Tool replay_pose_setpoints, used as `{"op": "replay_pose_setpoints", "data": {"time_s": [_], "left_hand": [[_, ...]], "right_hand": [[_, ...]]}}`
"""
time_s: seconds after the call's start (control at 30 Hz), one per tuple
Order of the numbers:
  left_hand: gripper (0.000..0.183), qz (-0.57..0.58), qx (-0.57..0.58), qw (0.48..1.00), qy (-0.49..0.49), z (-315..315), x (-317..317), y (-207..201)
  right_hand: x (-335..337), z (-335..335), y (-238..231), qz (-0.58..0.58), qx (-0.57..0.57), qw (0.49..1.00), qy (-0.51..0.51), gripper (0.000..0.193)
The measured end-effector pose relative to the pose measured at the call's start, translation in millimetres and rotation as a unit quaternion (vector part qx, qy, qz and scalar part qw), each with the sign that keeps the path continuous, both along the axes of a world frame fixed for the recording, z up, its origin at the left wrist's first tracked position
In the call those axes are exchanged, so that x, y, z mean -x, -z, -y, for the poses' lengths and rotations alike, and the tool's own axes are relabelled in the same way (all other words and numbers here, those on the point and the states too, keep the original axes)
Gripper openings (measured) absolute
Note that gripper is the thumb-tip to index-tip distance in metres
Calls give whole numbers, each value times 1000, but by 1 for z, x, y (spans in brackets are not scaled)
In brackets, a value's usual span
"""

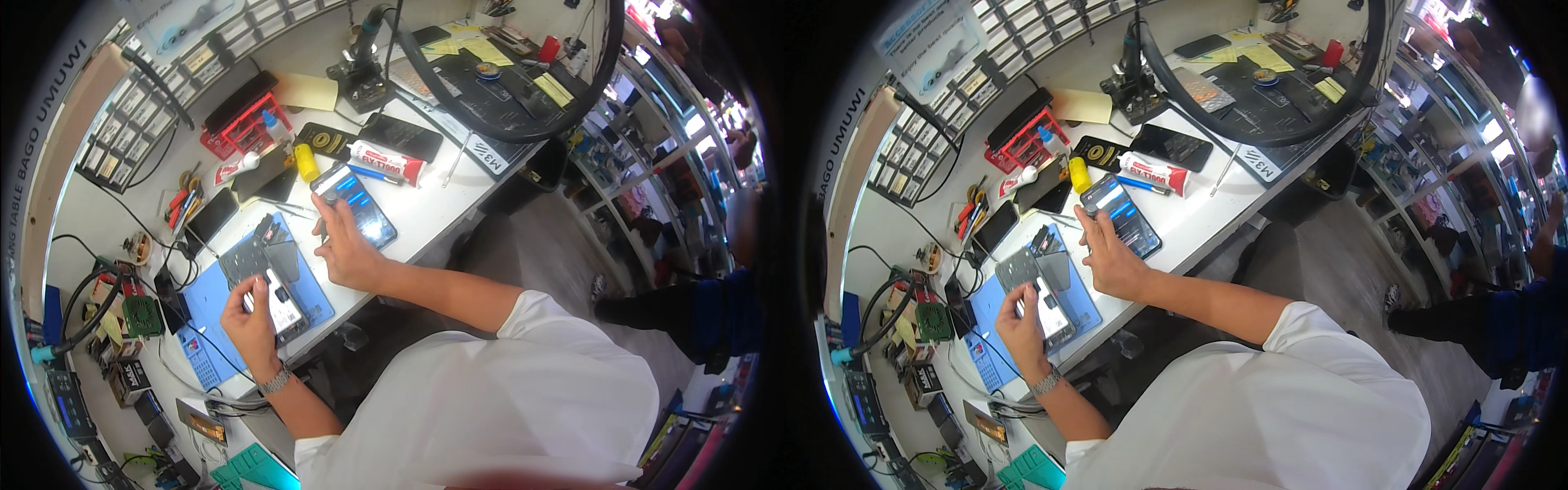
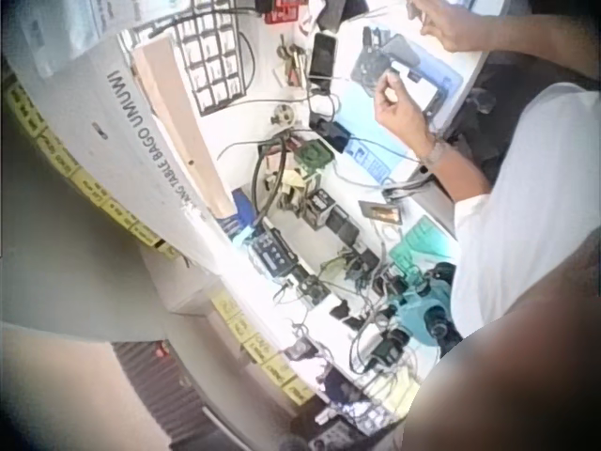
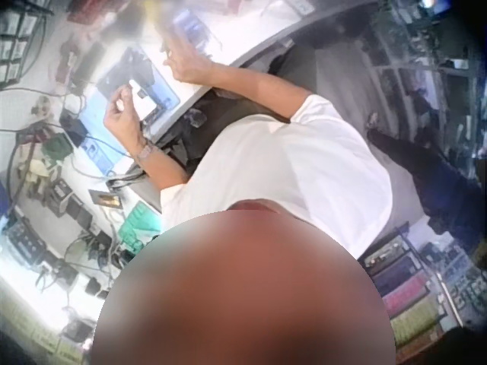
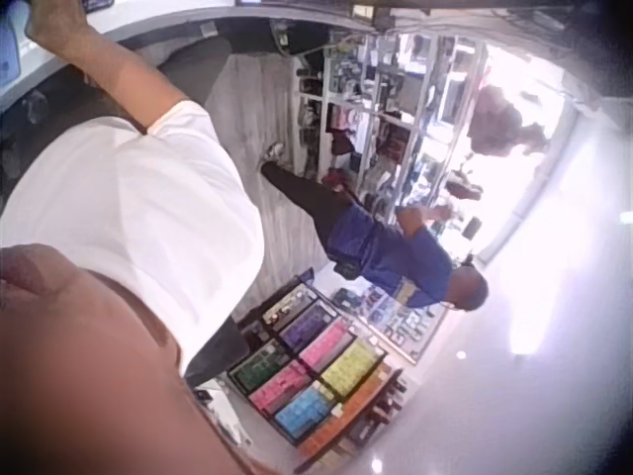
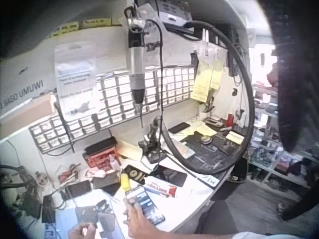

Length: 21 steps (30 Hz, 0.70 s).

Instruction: The person applies adhesive to the back of a disassembled smartphone using a small tube, then picks up and sets down another phone while continuing to apply adhesive to the first device. The work occurs at a cluttered electronics repair bench with tools and parts visible.

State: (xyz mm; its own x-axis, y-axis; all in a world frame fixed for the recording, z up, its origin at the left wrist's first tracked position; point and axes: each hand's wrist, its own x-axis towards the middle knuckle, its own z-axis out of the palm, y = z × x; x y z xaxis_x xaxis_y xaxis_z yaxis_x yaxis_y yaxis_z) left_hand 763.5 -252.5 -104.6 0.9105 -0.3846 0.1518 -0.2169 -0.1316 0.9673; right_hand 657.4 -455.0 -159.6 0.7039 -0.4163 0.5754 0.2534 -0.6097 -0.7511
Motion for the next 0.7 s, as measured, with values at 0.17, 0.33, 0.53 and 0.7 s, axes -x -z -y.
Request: {"op": "replay_pose_setpoints", "data": {"time_s": [0.17,0.33,0.53,0.7], "left_hand": [[21,27,64,996,53,54,-53,-19],[22,1,134,978,157,130,-74,-36],[21,35,112,978,171,153,-24,-1],[19,35,86,969,231,145,-4,7]], "right_hand": [[-6,-1,8,26,111,992,47,91],[-2,2,1,103,99,985,97,72],[30,30,-13,174,-150,972,52,80],[68,49,-63,110,-258,955,97,88]]}}
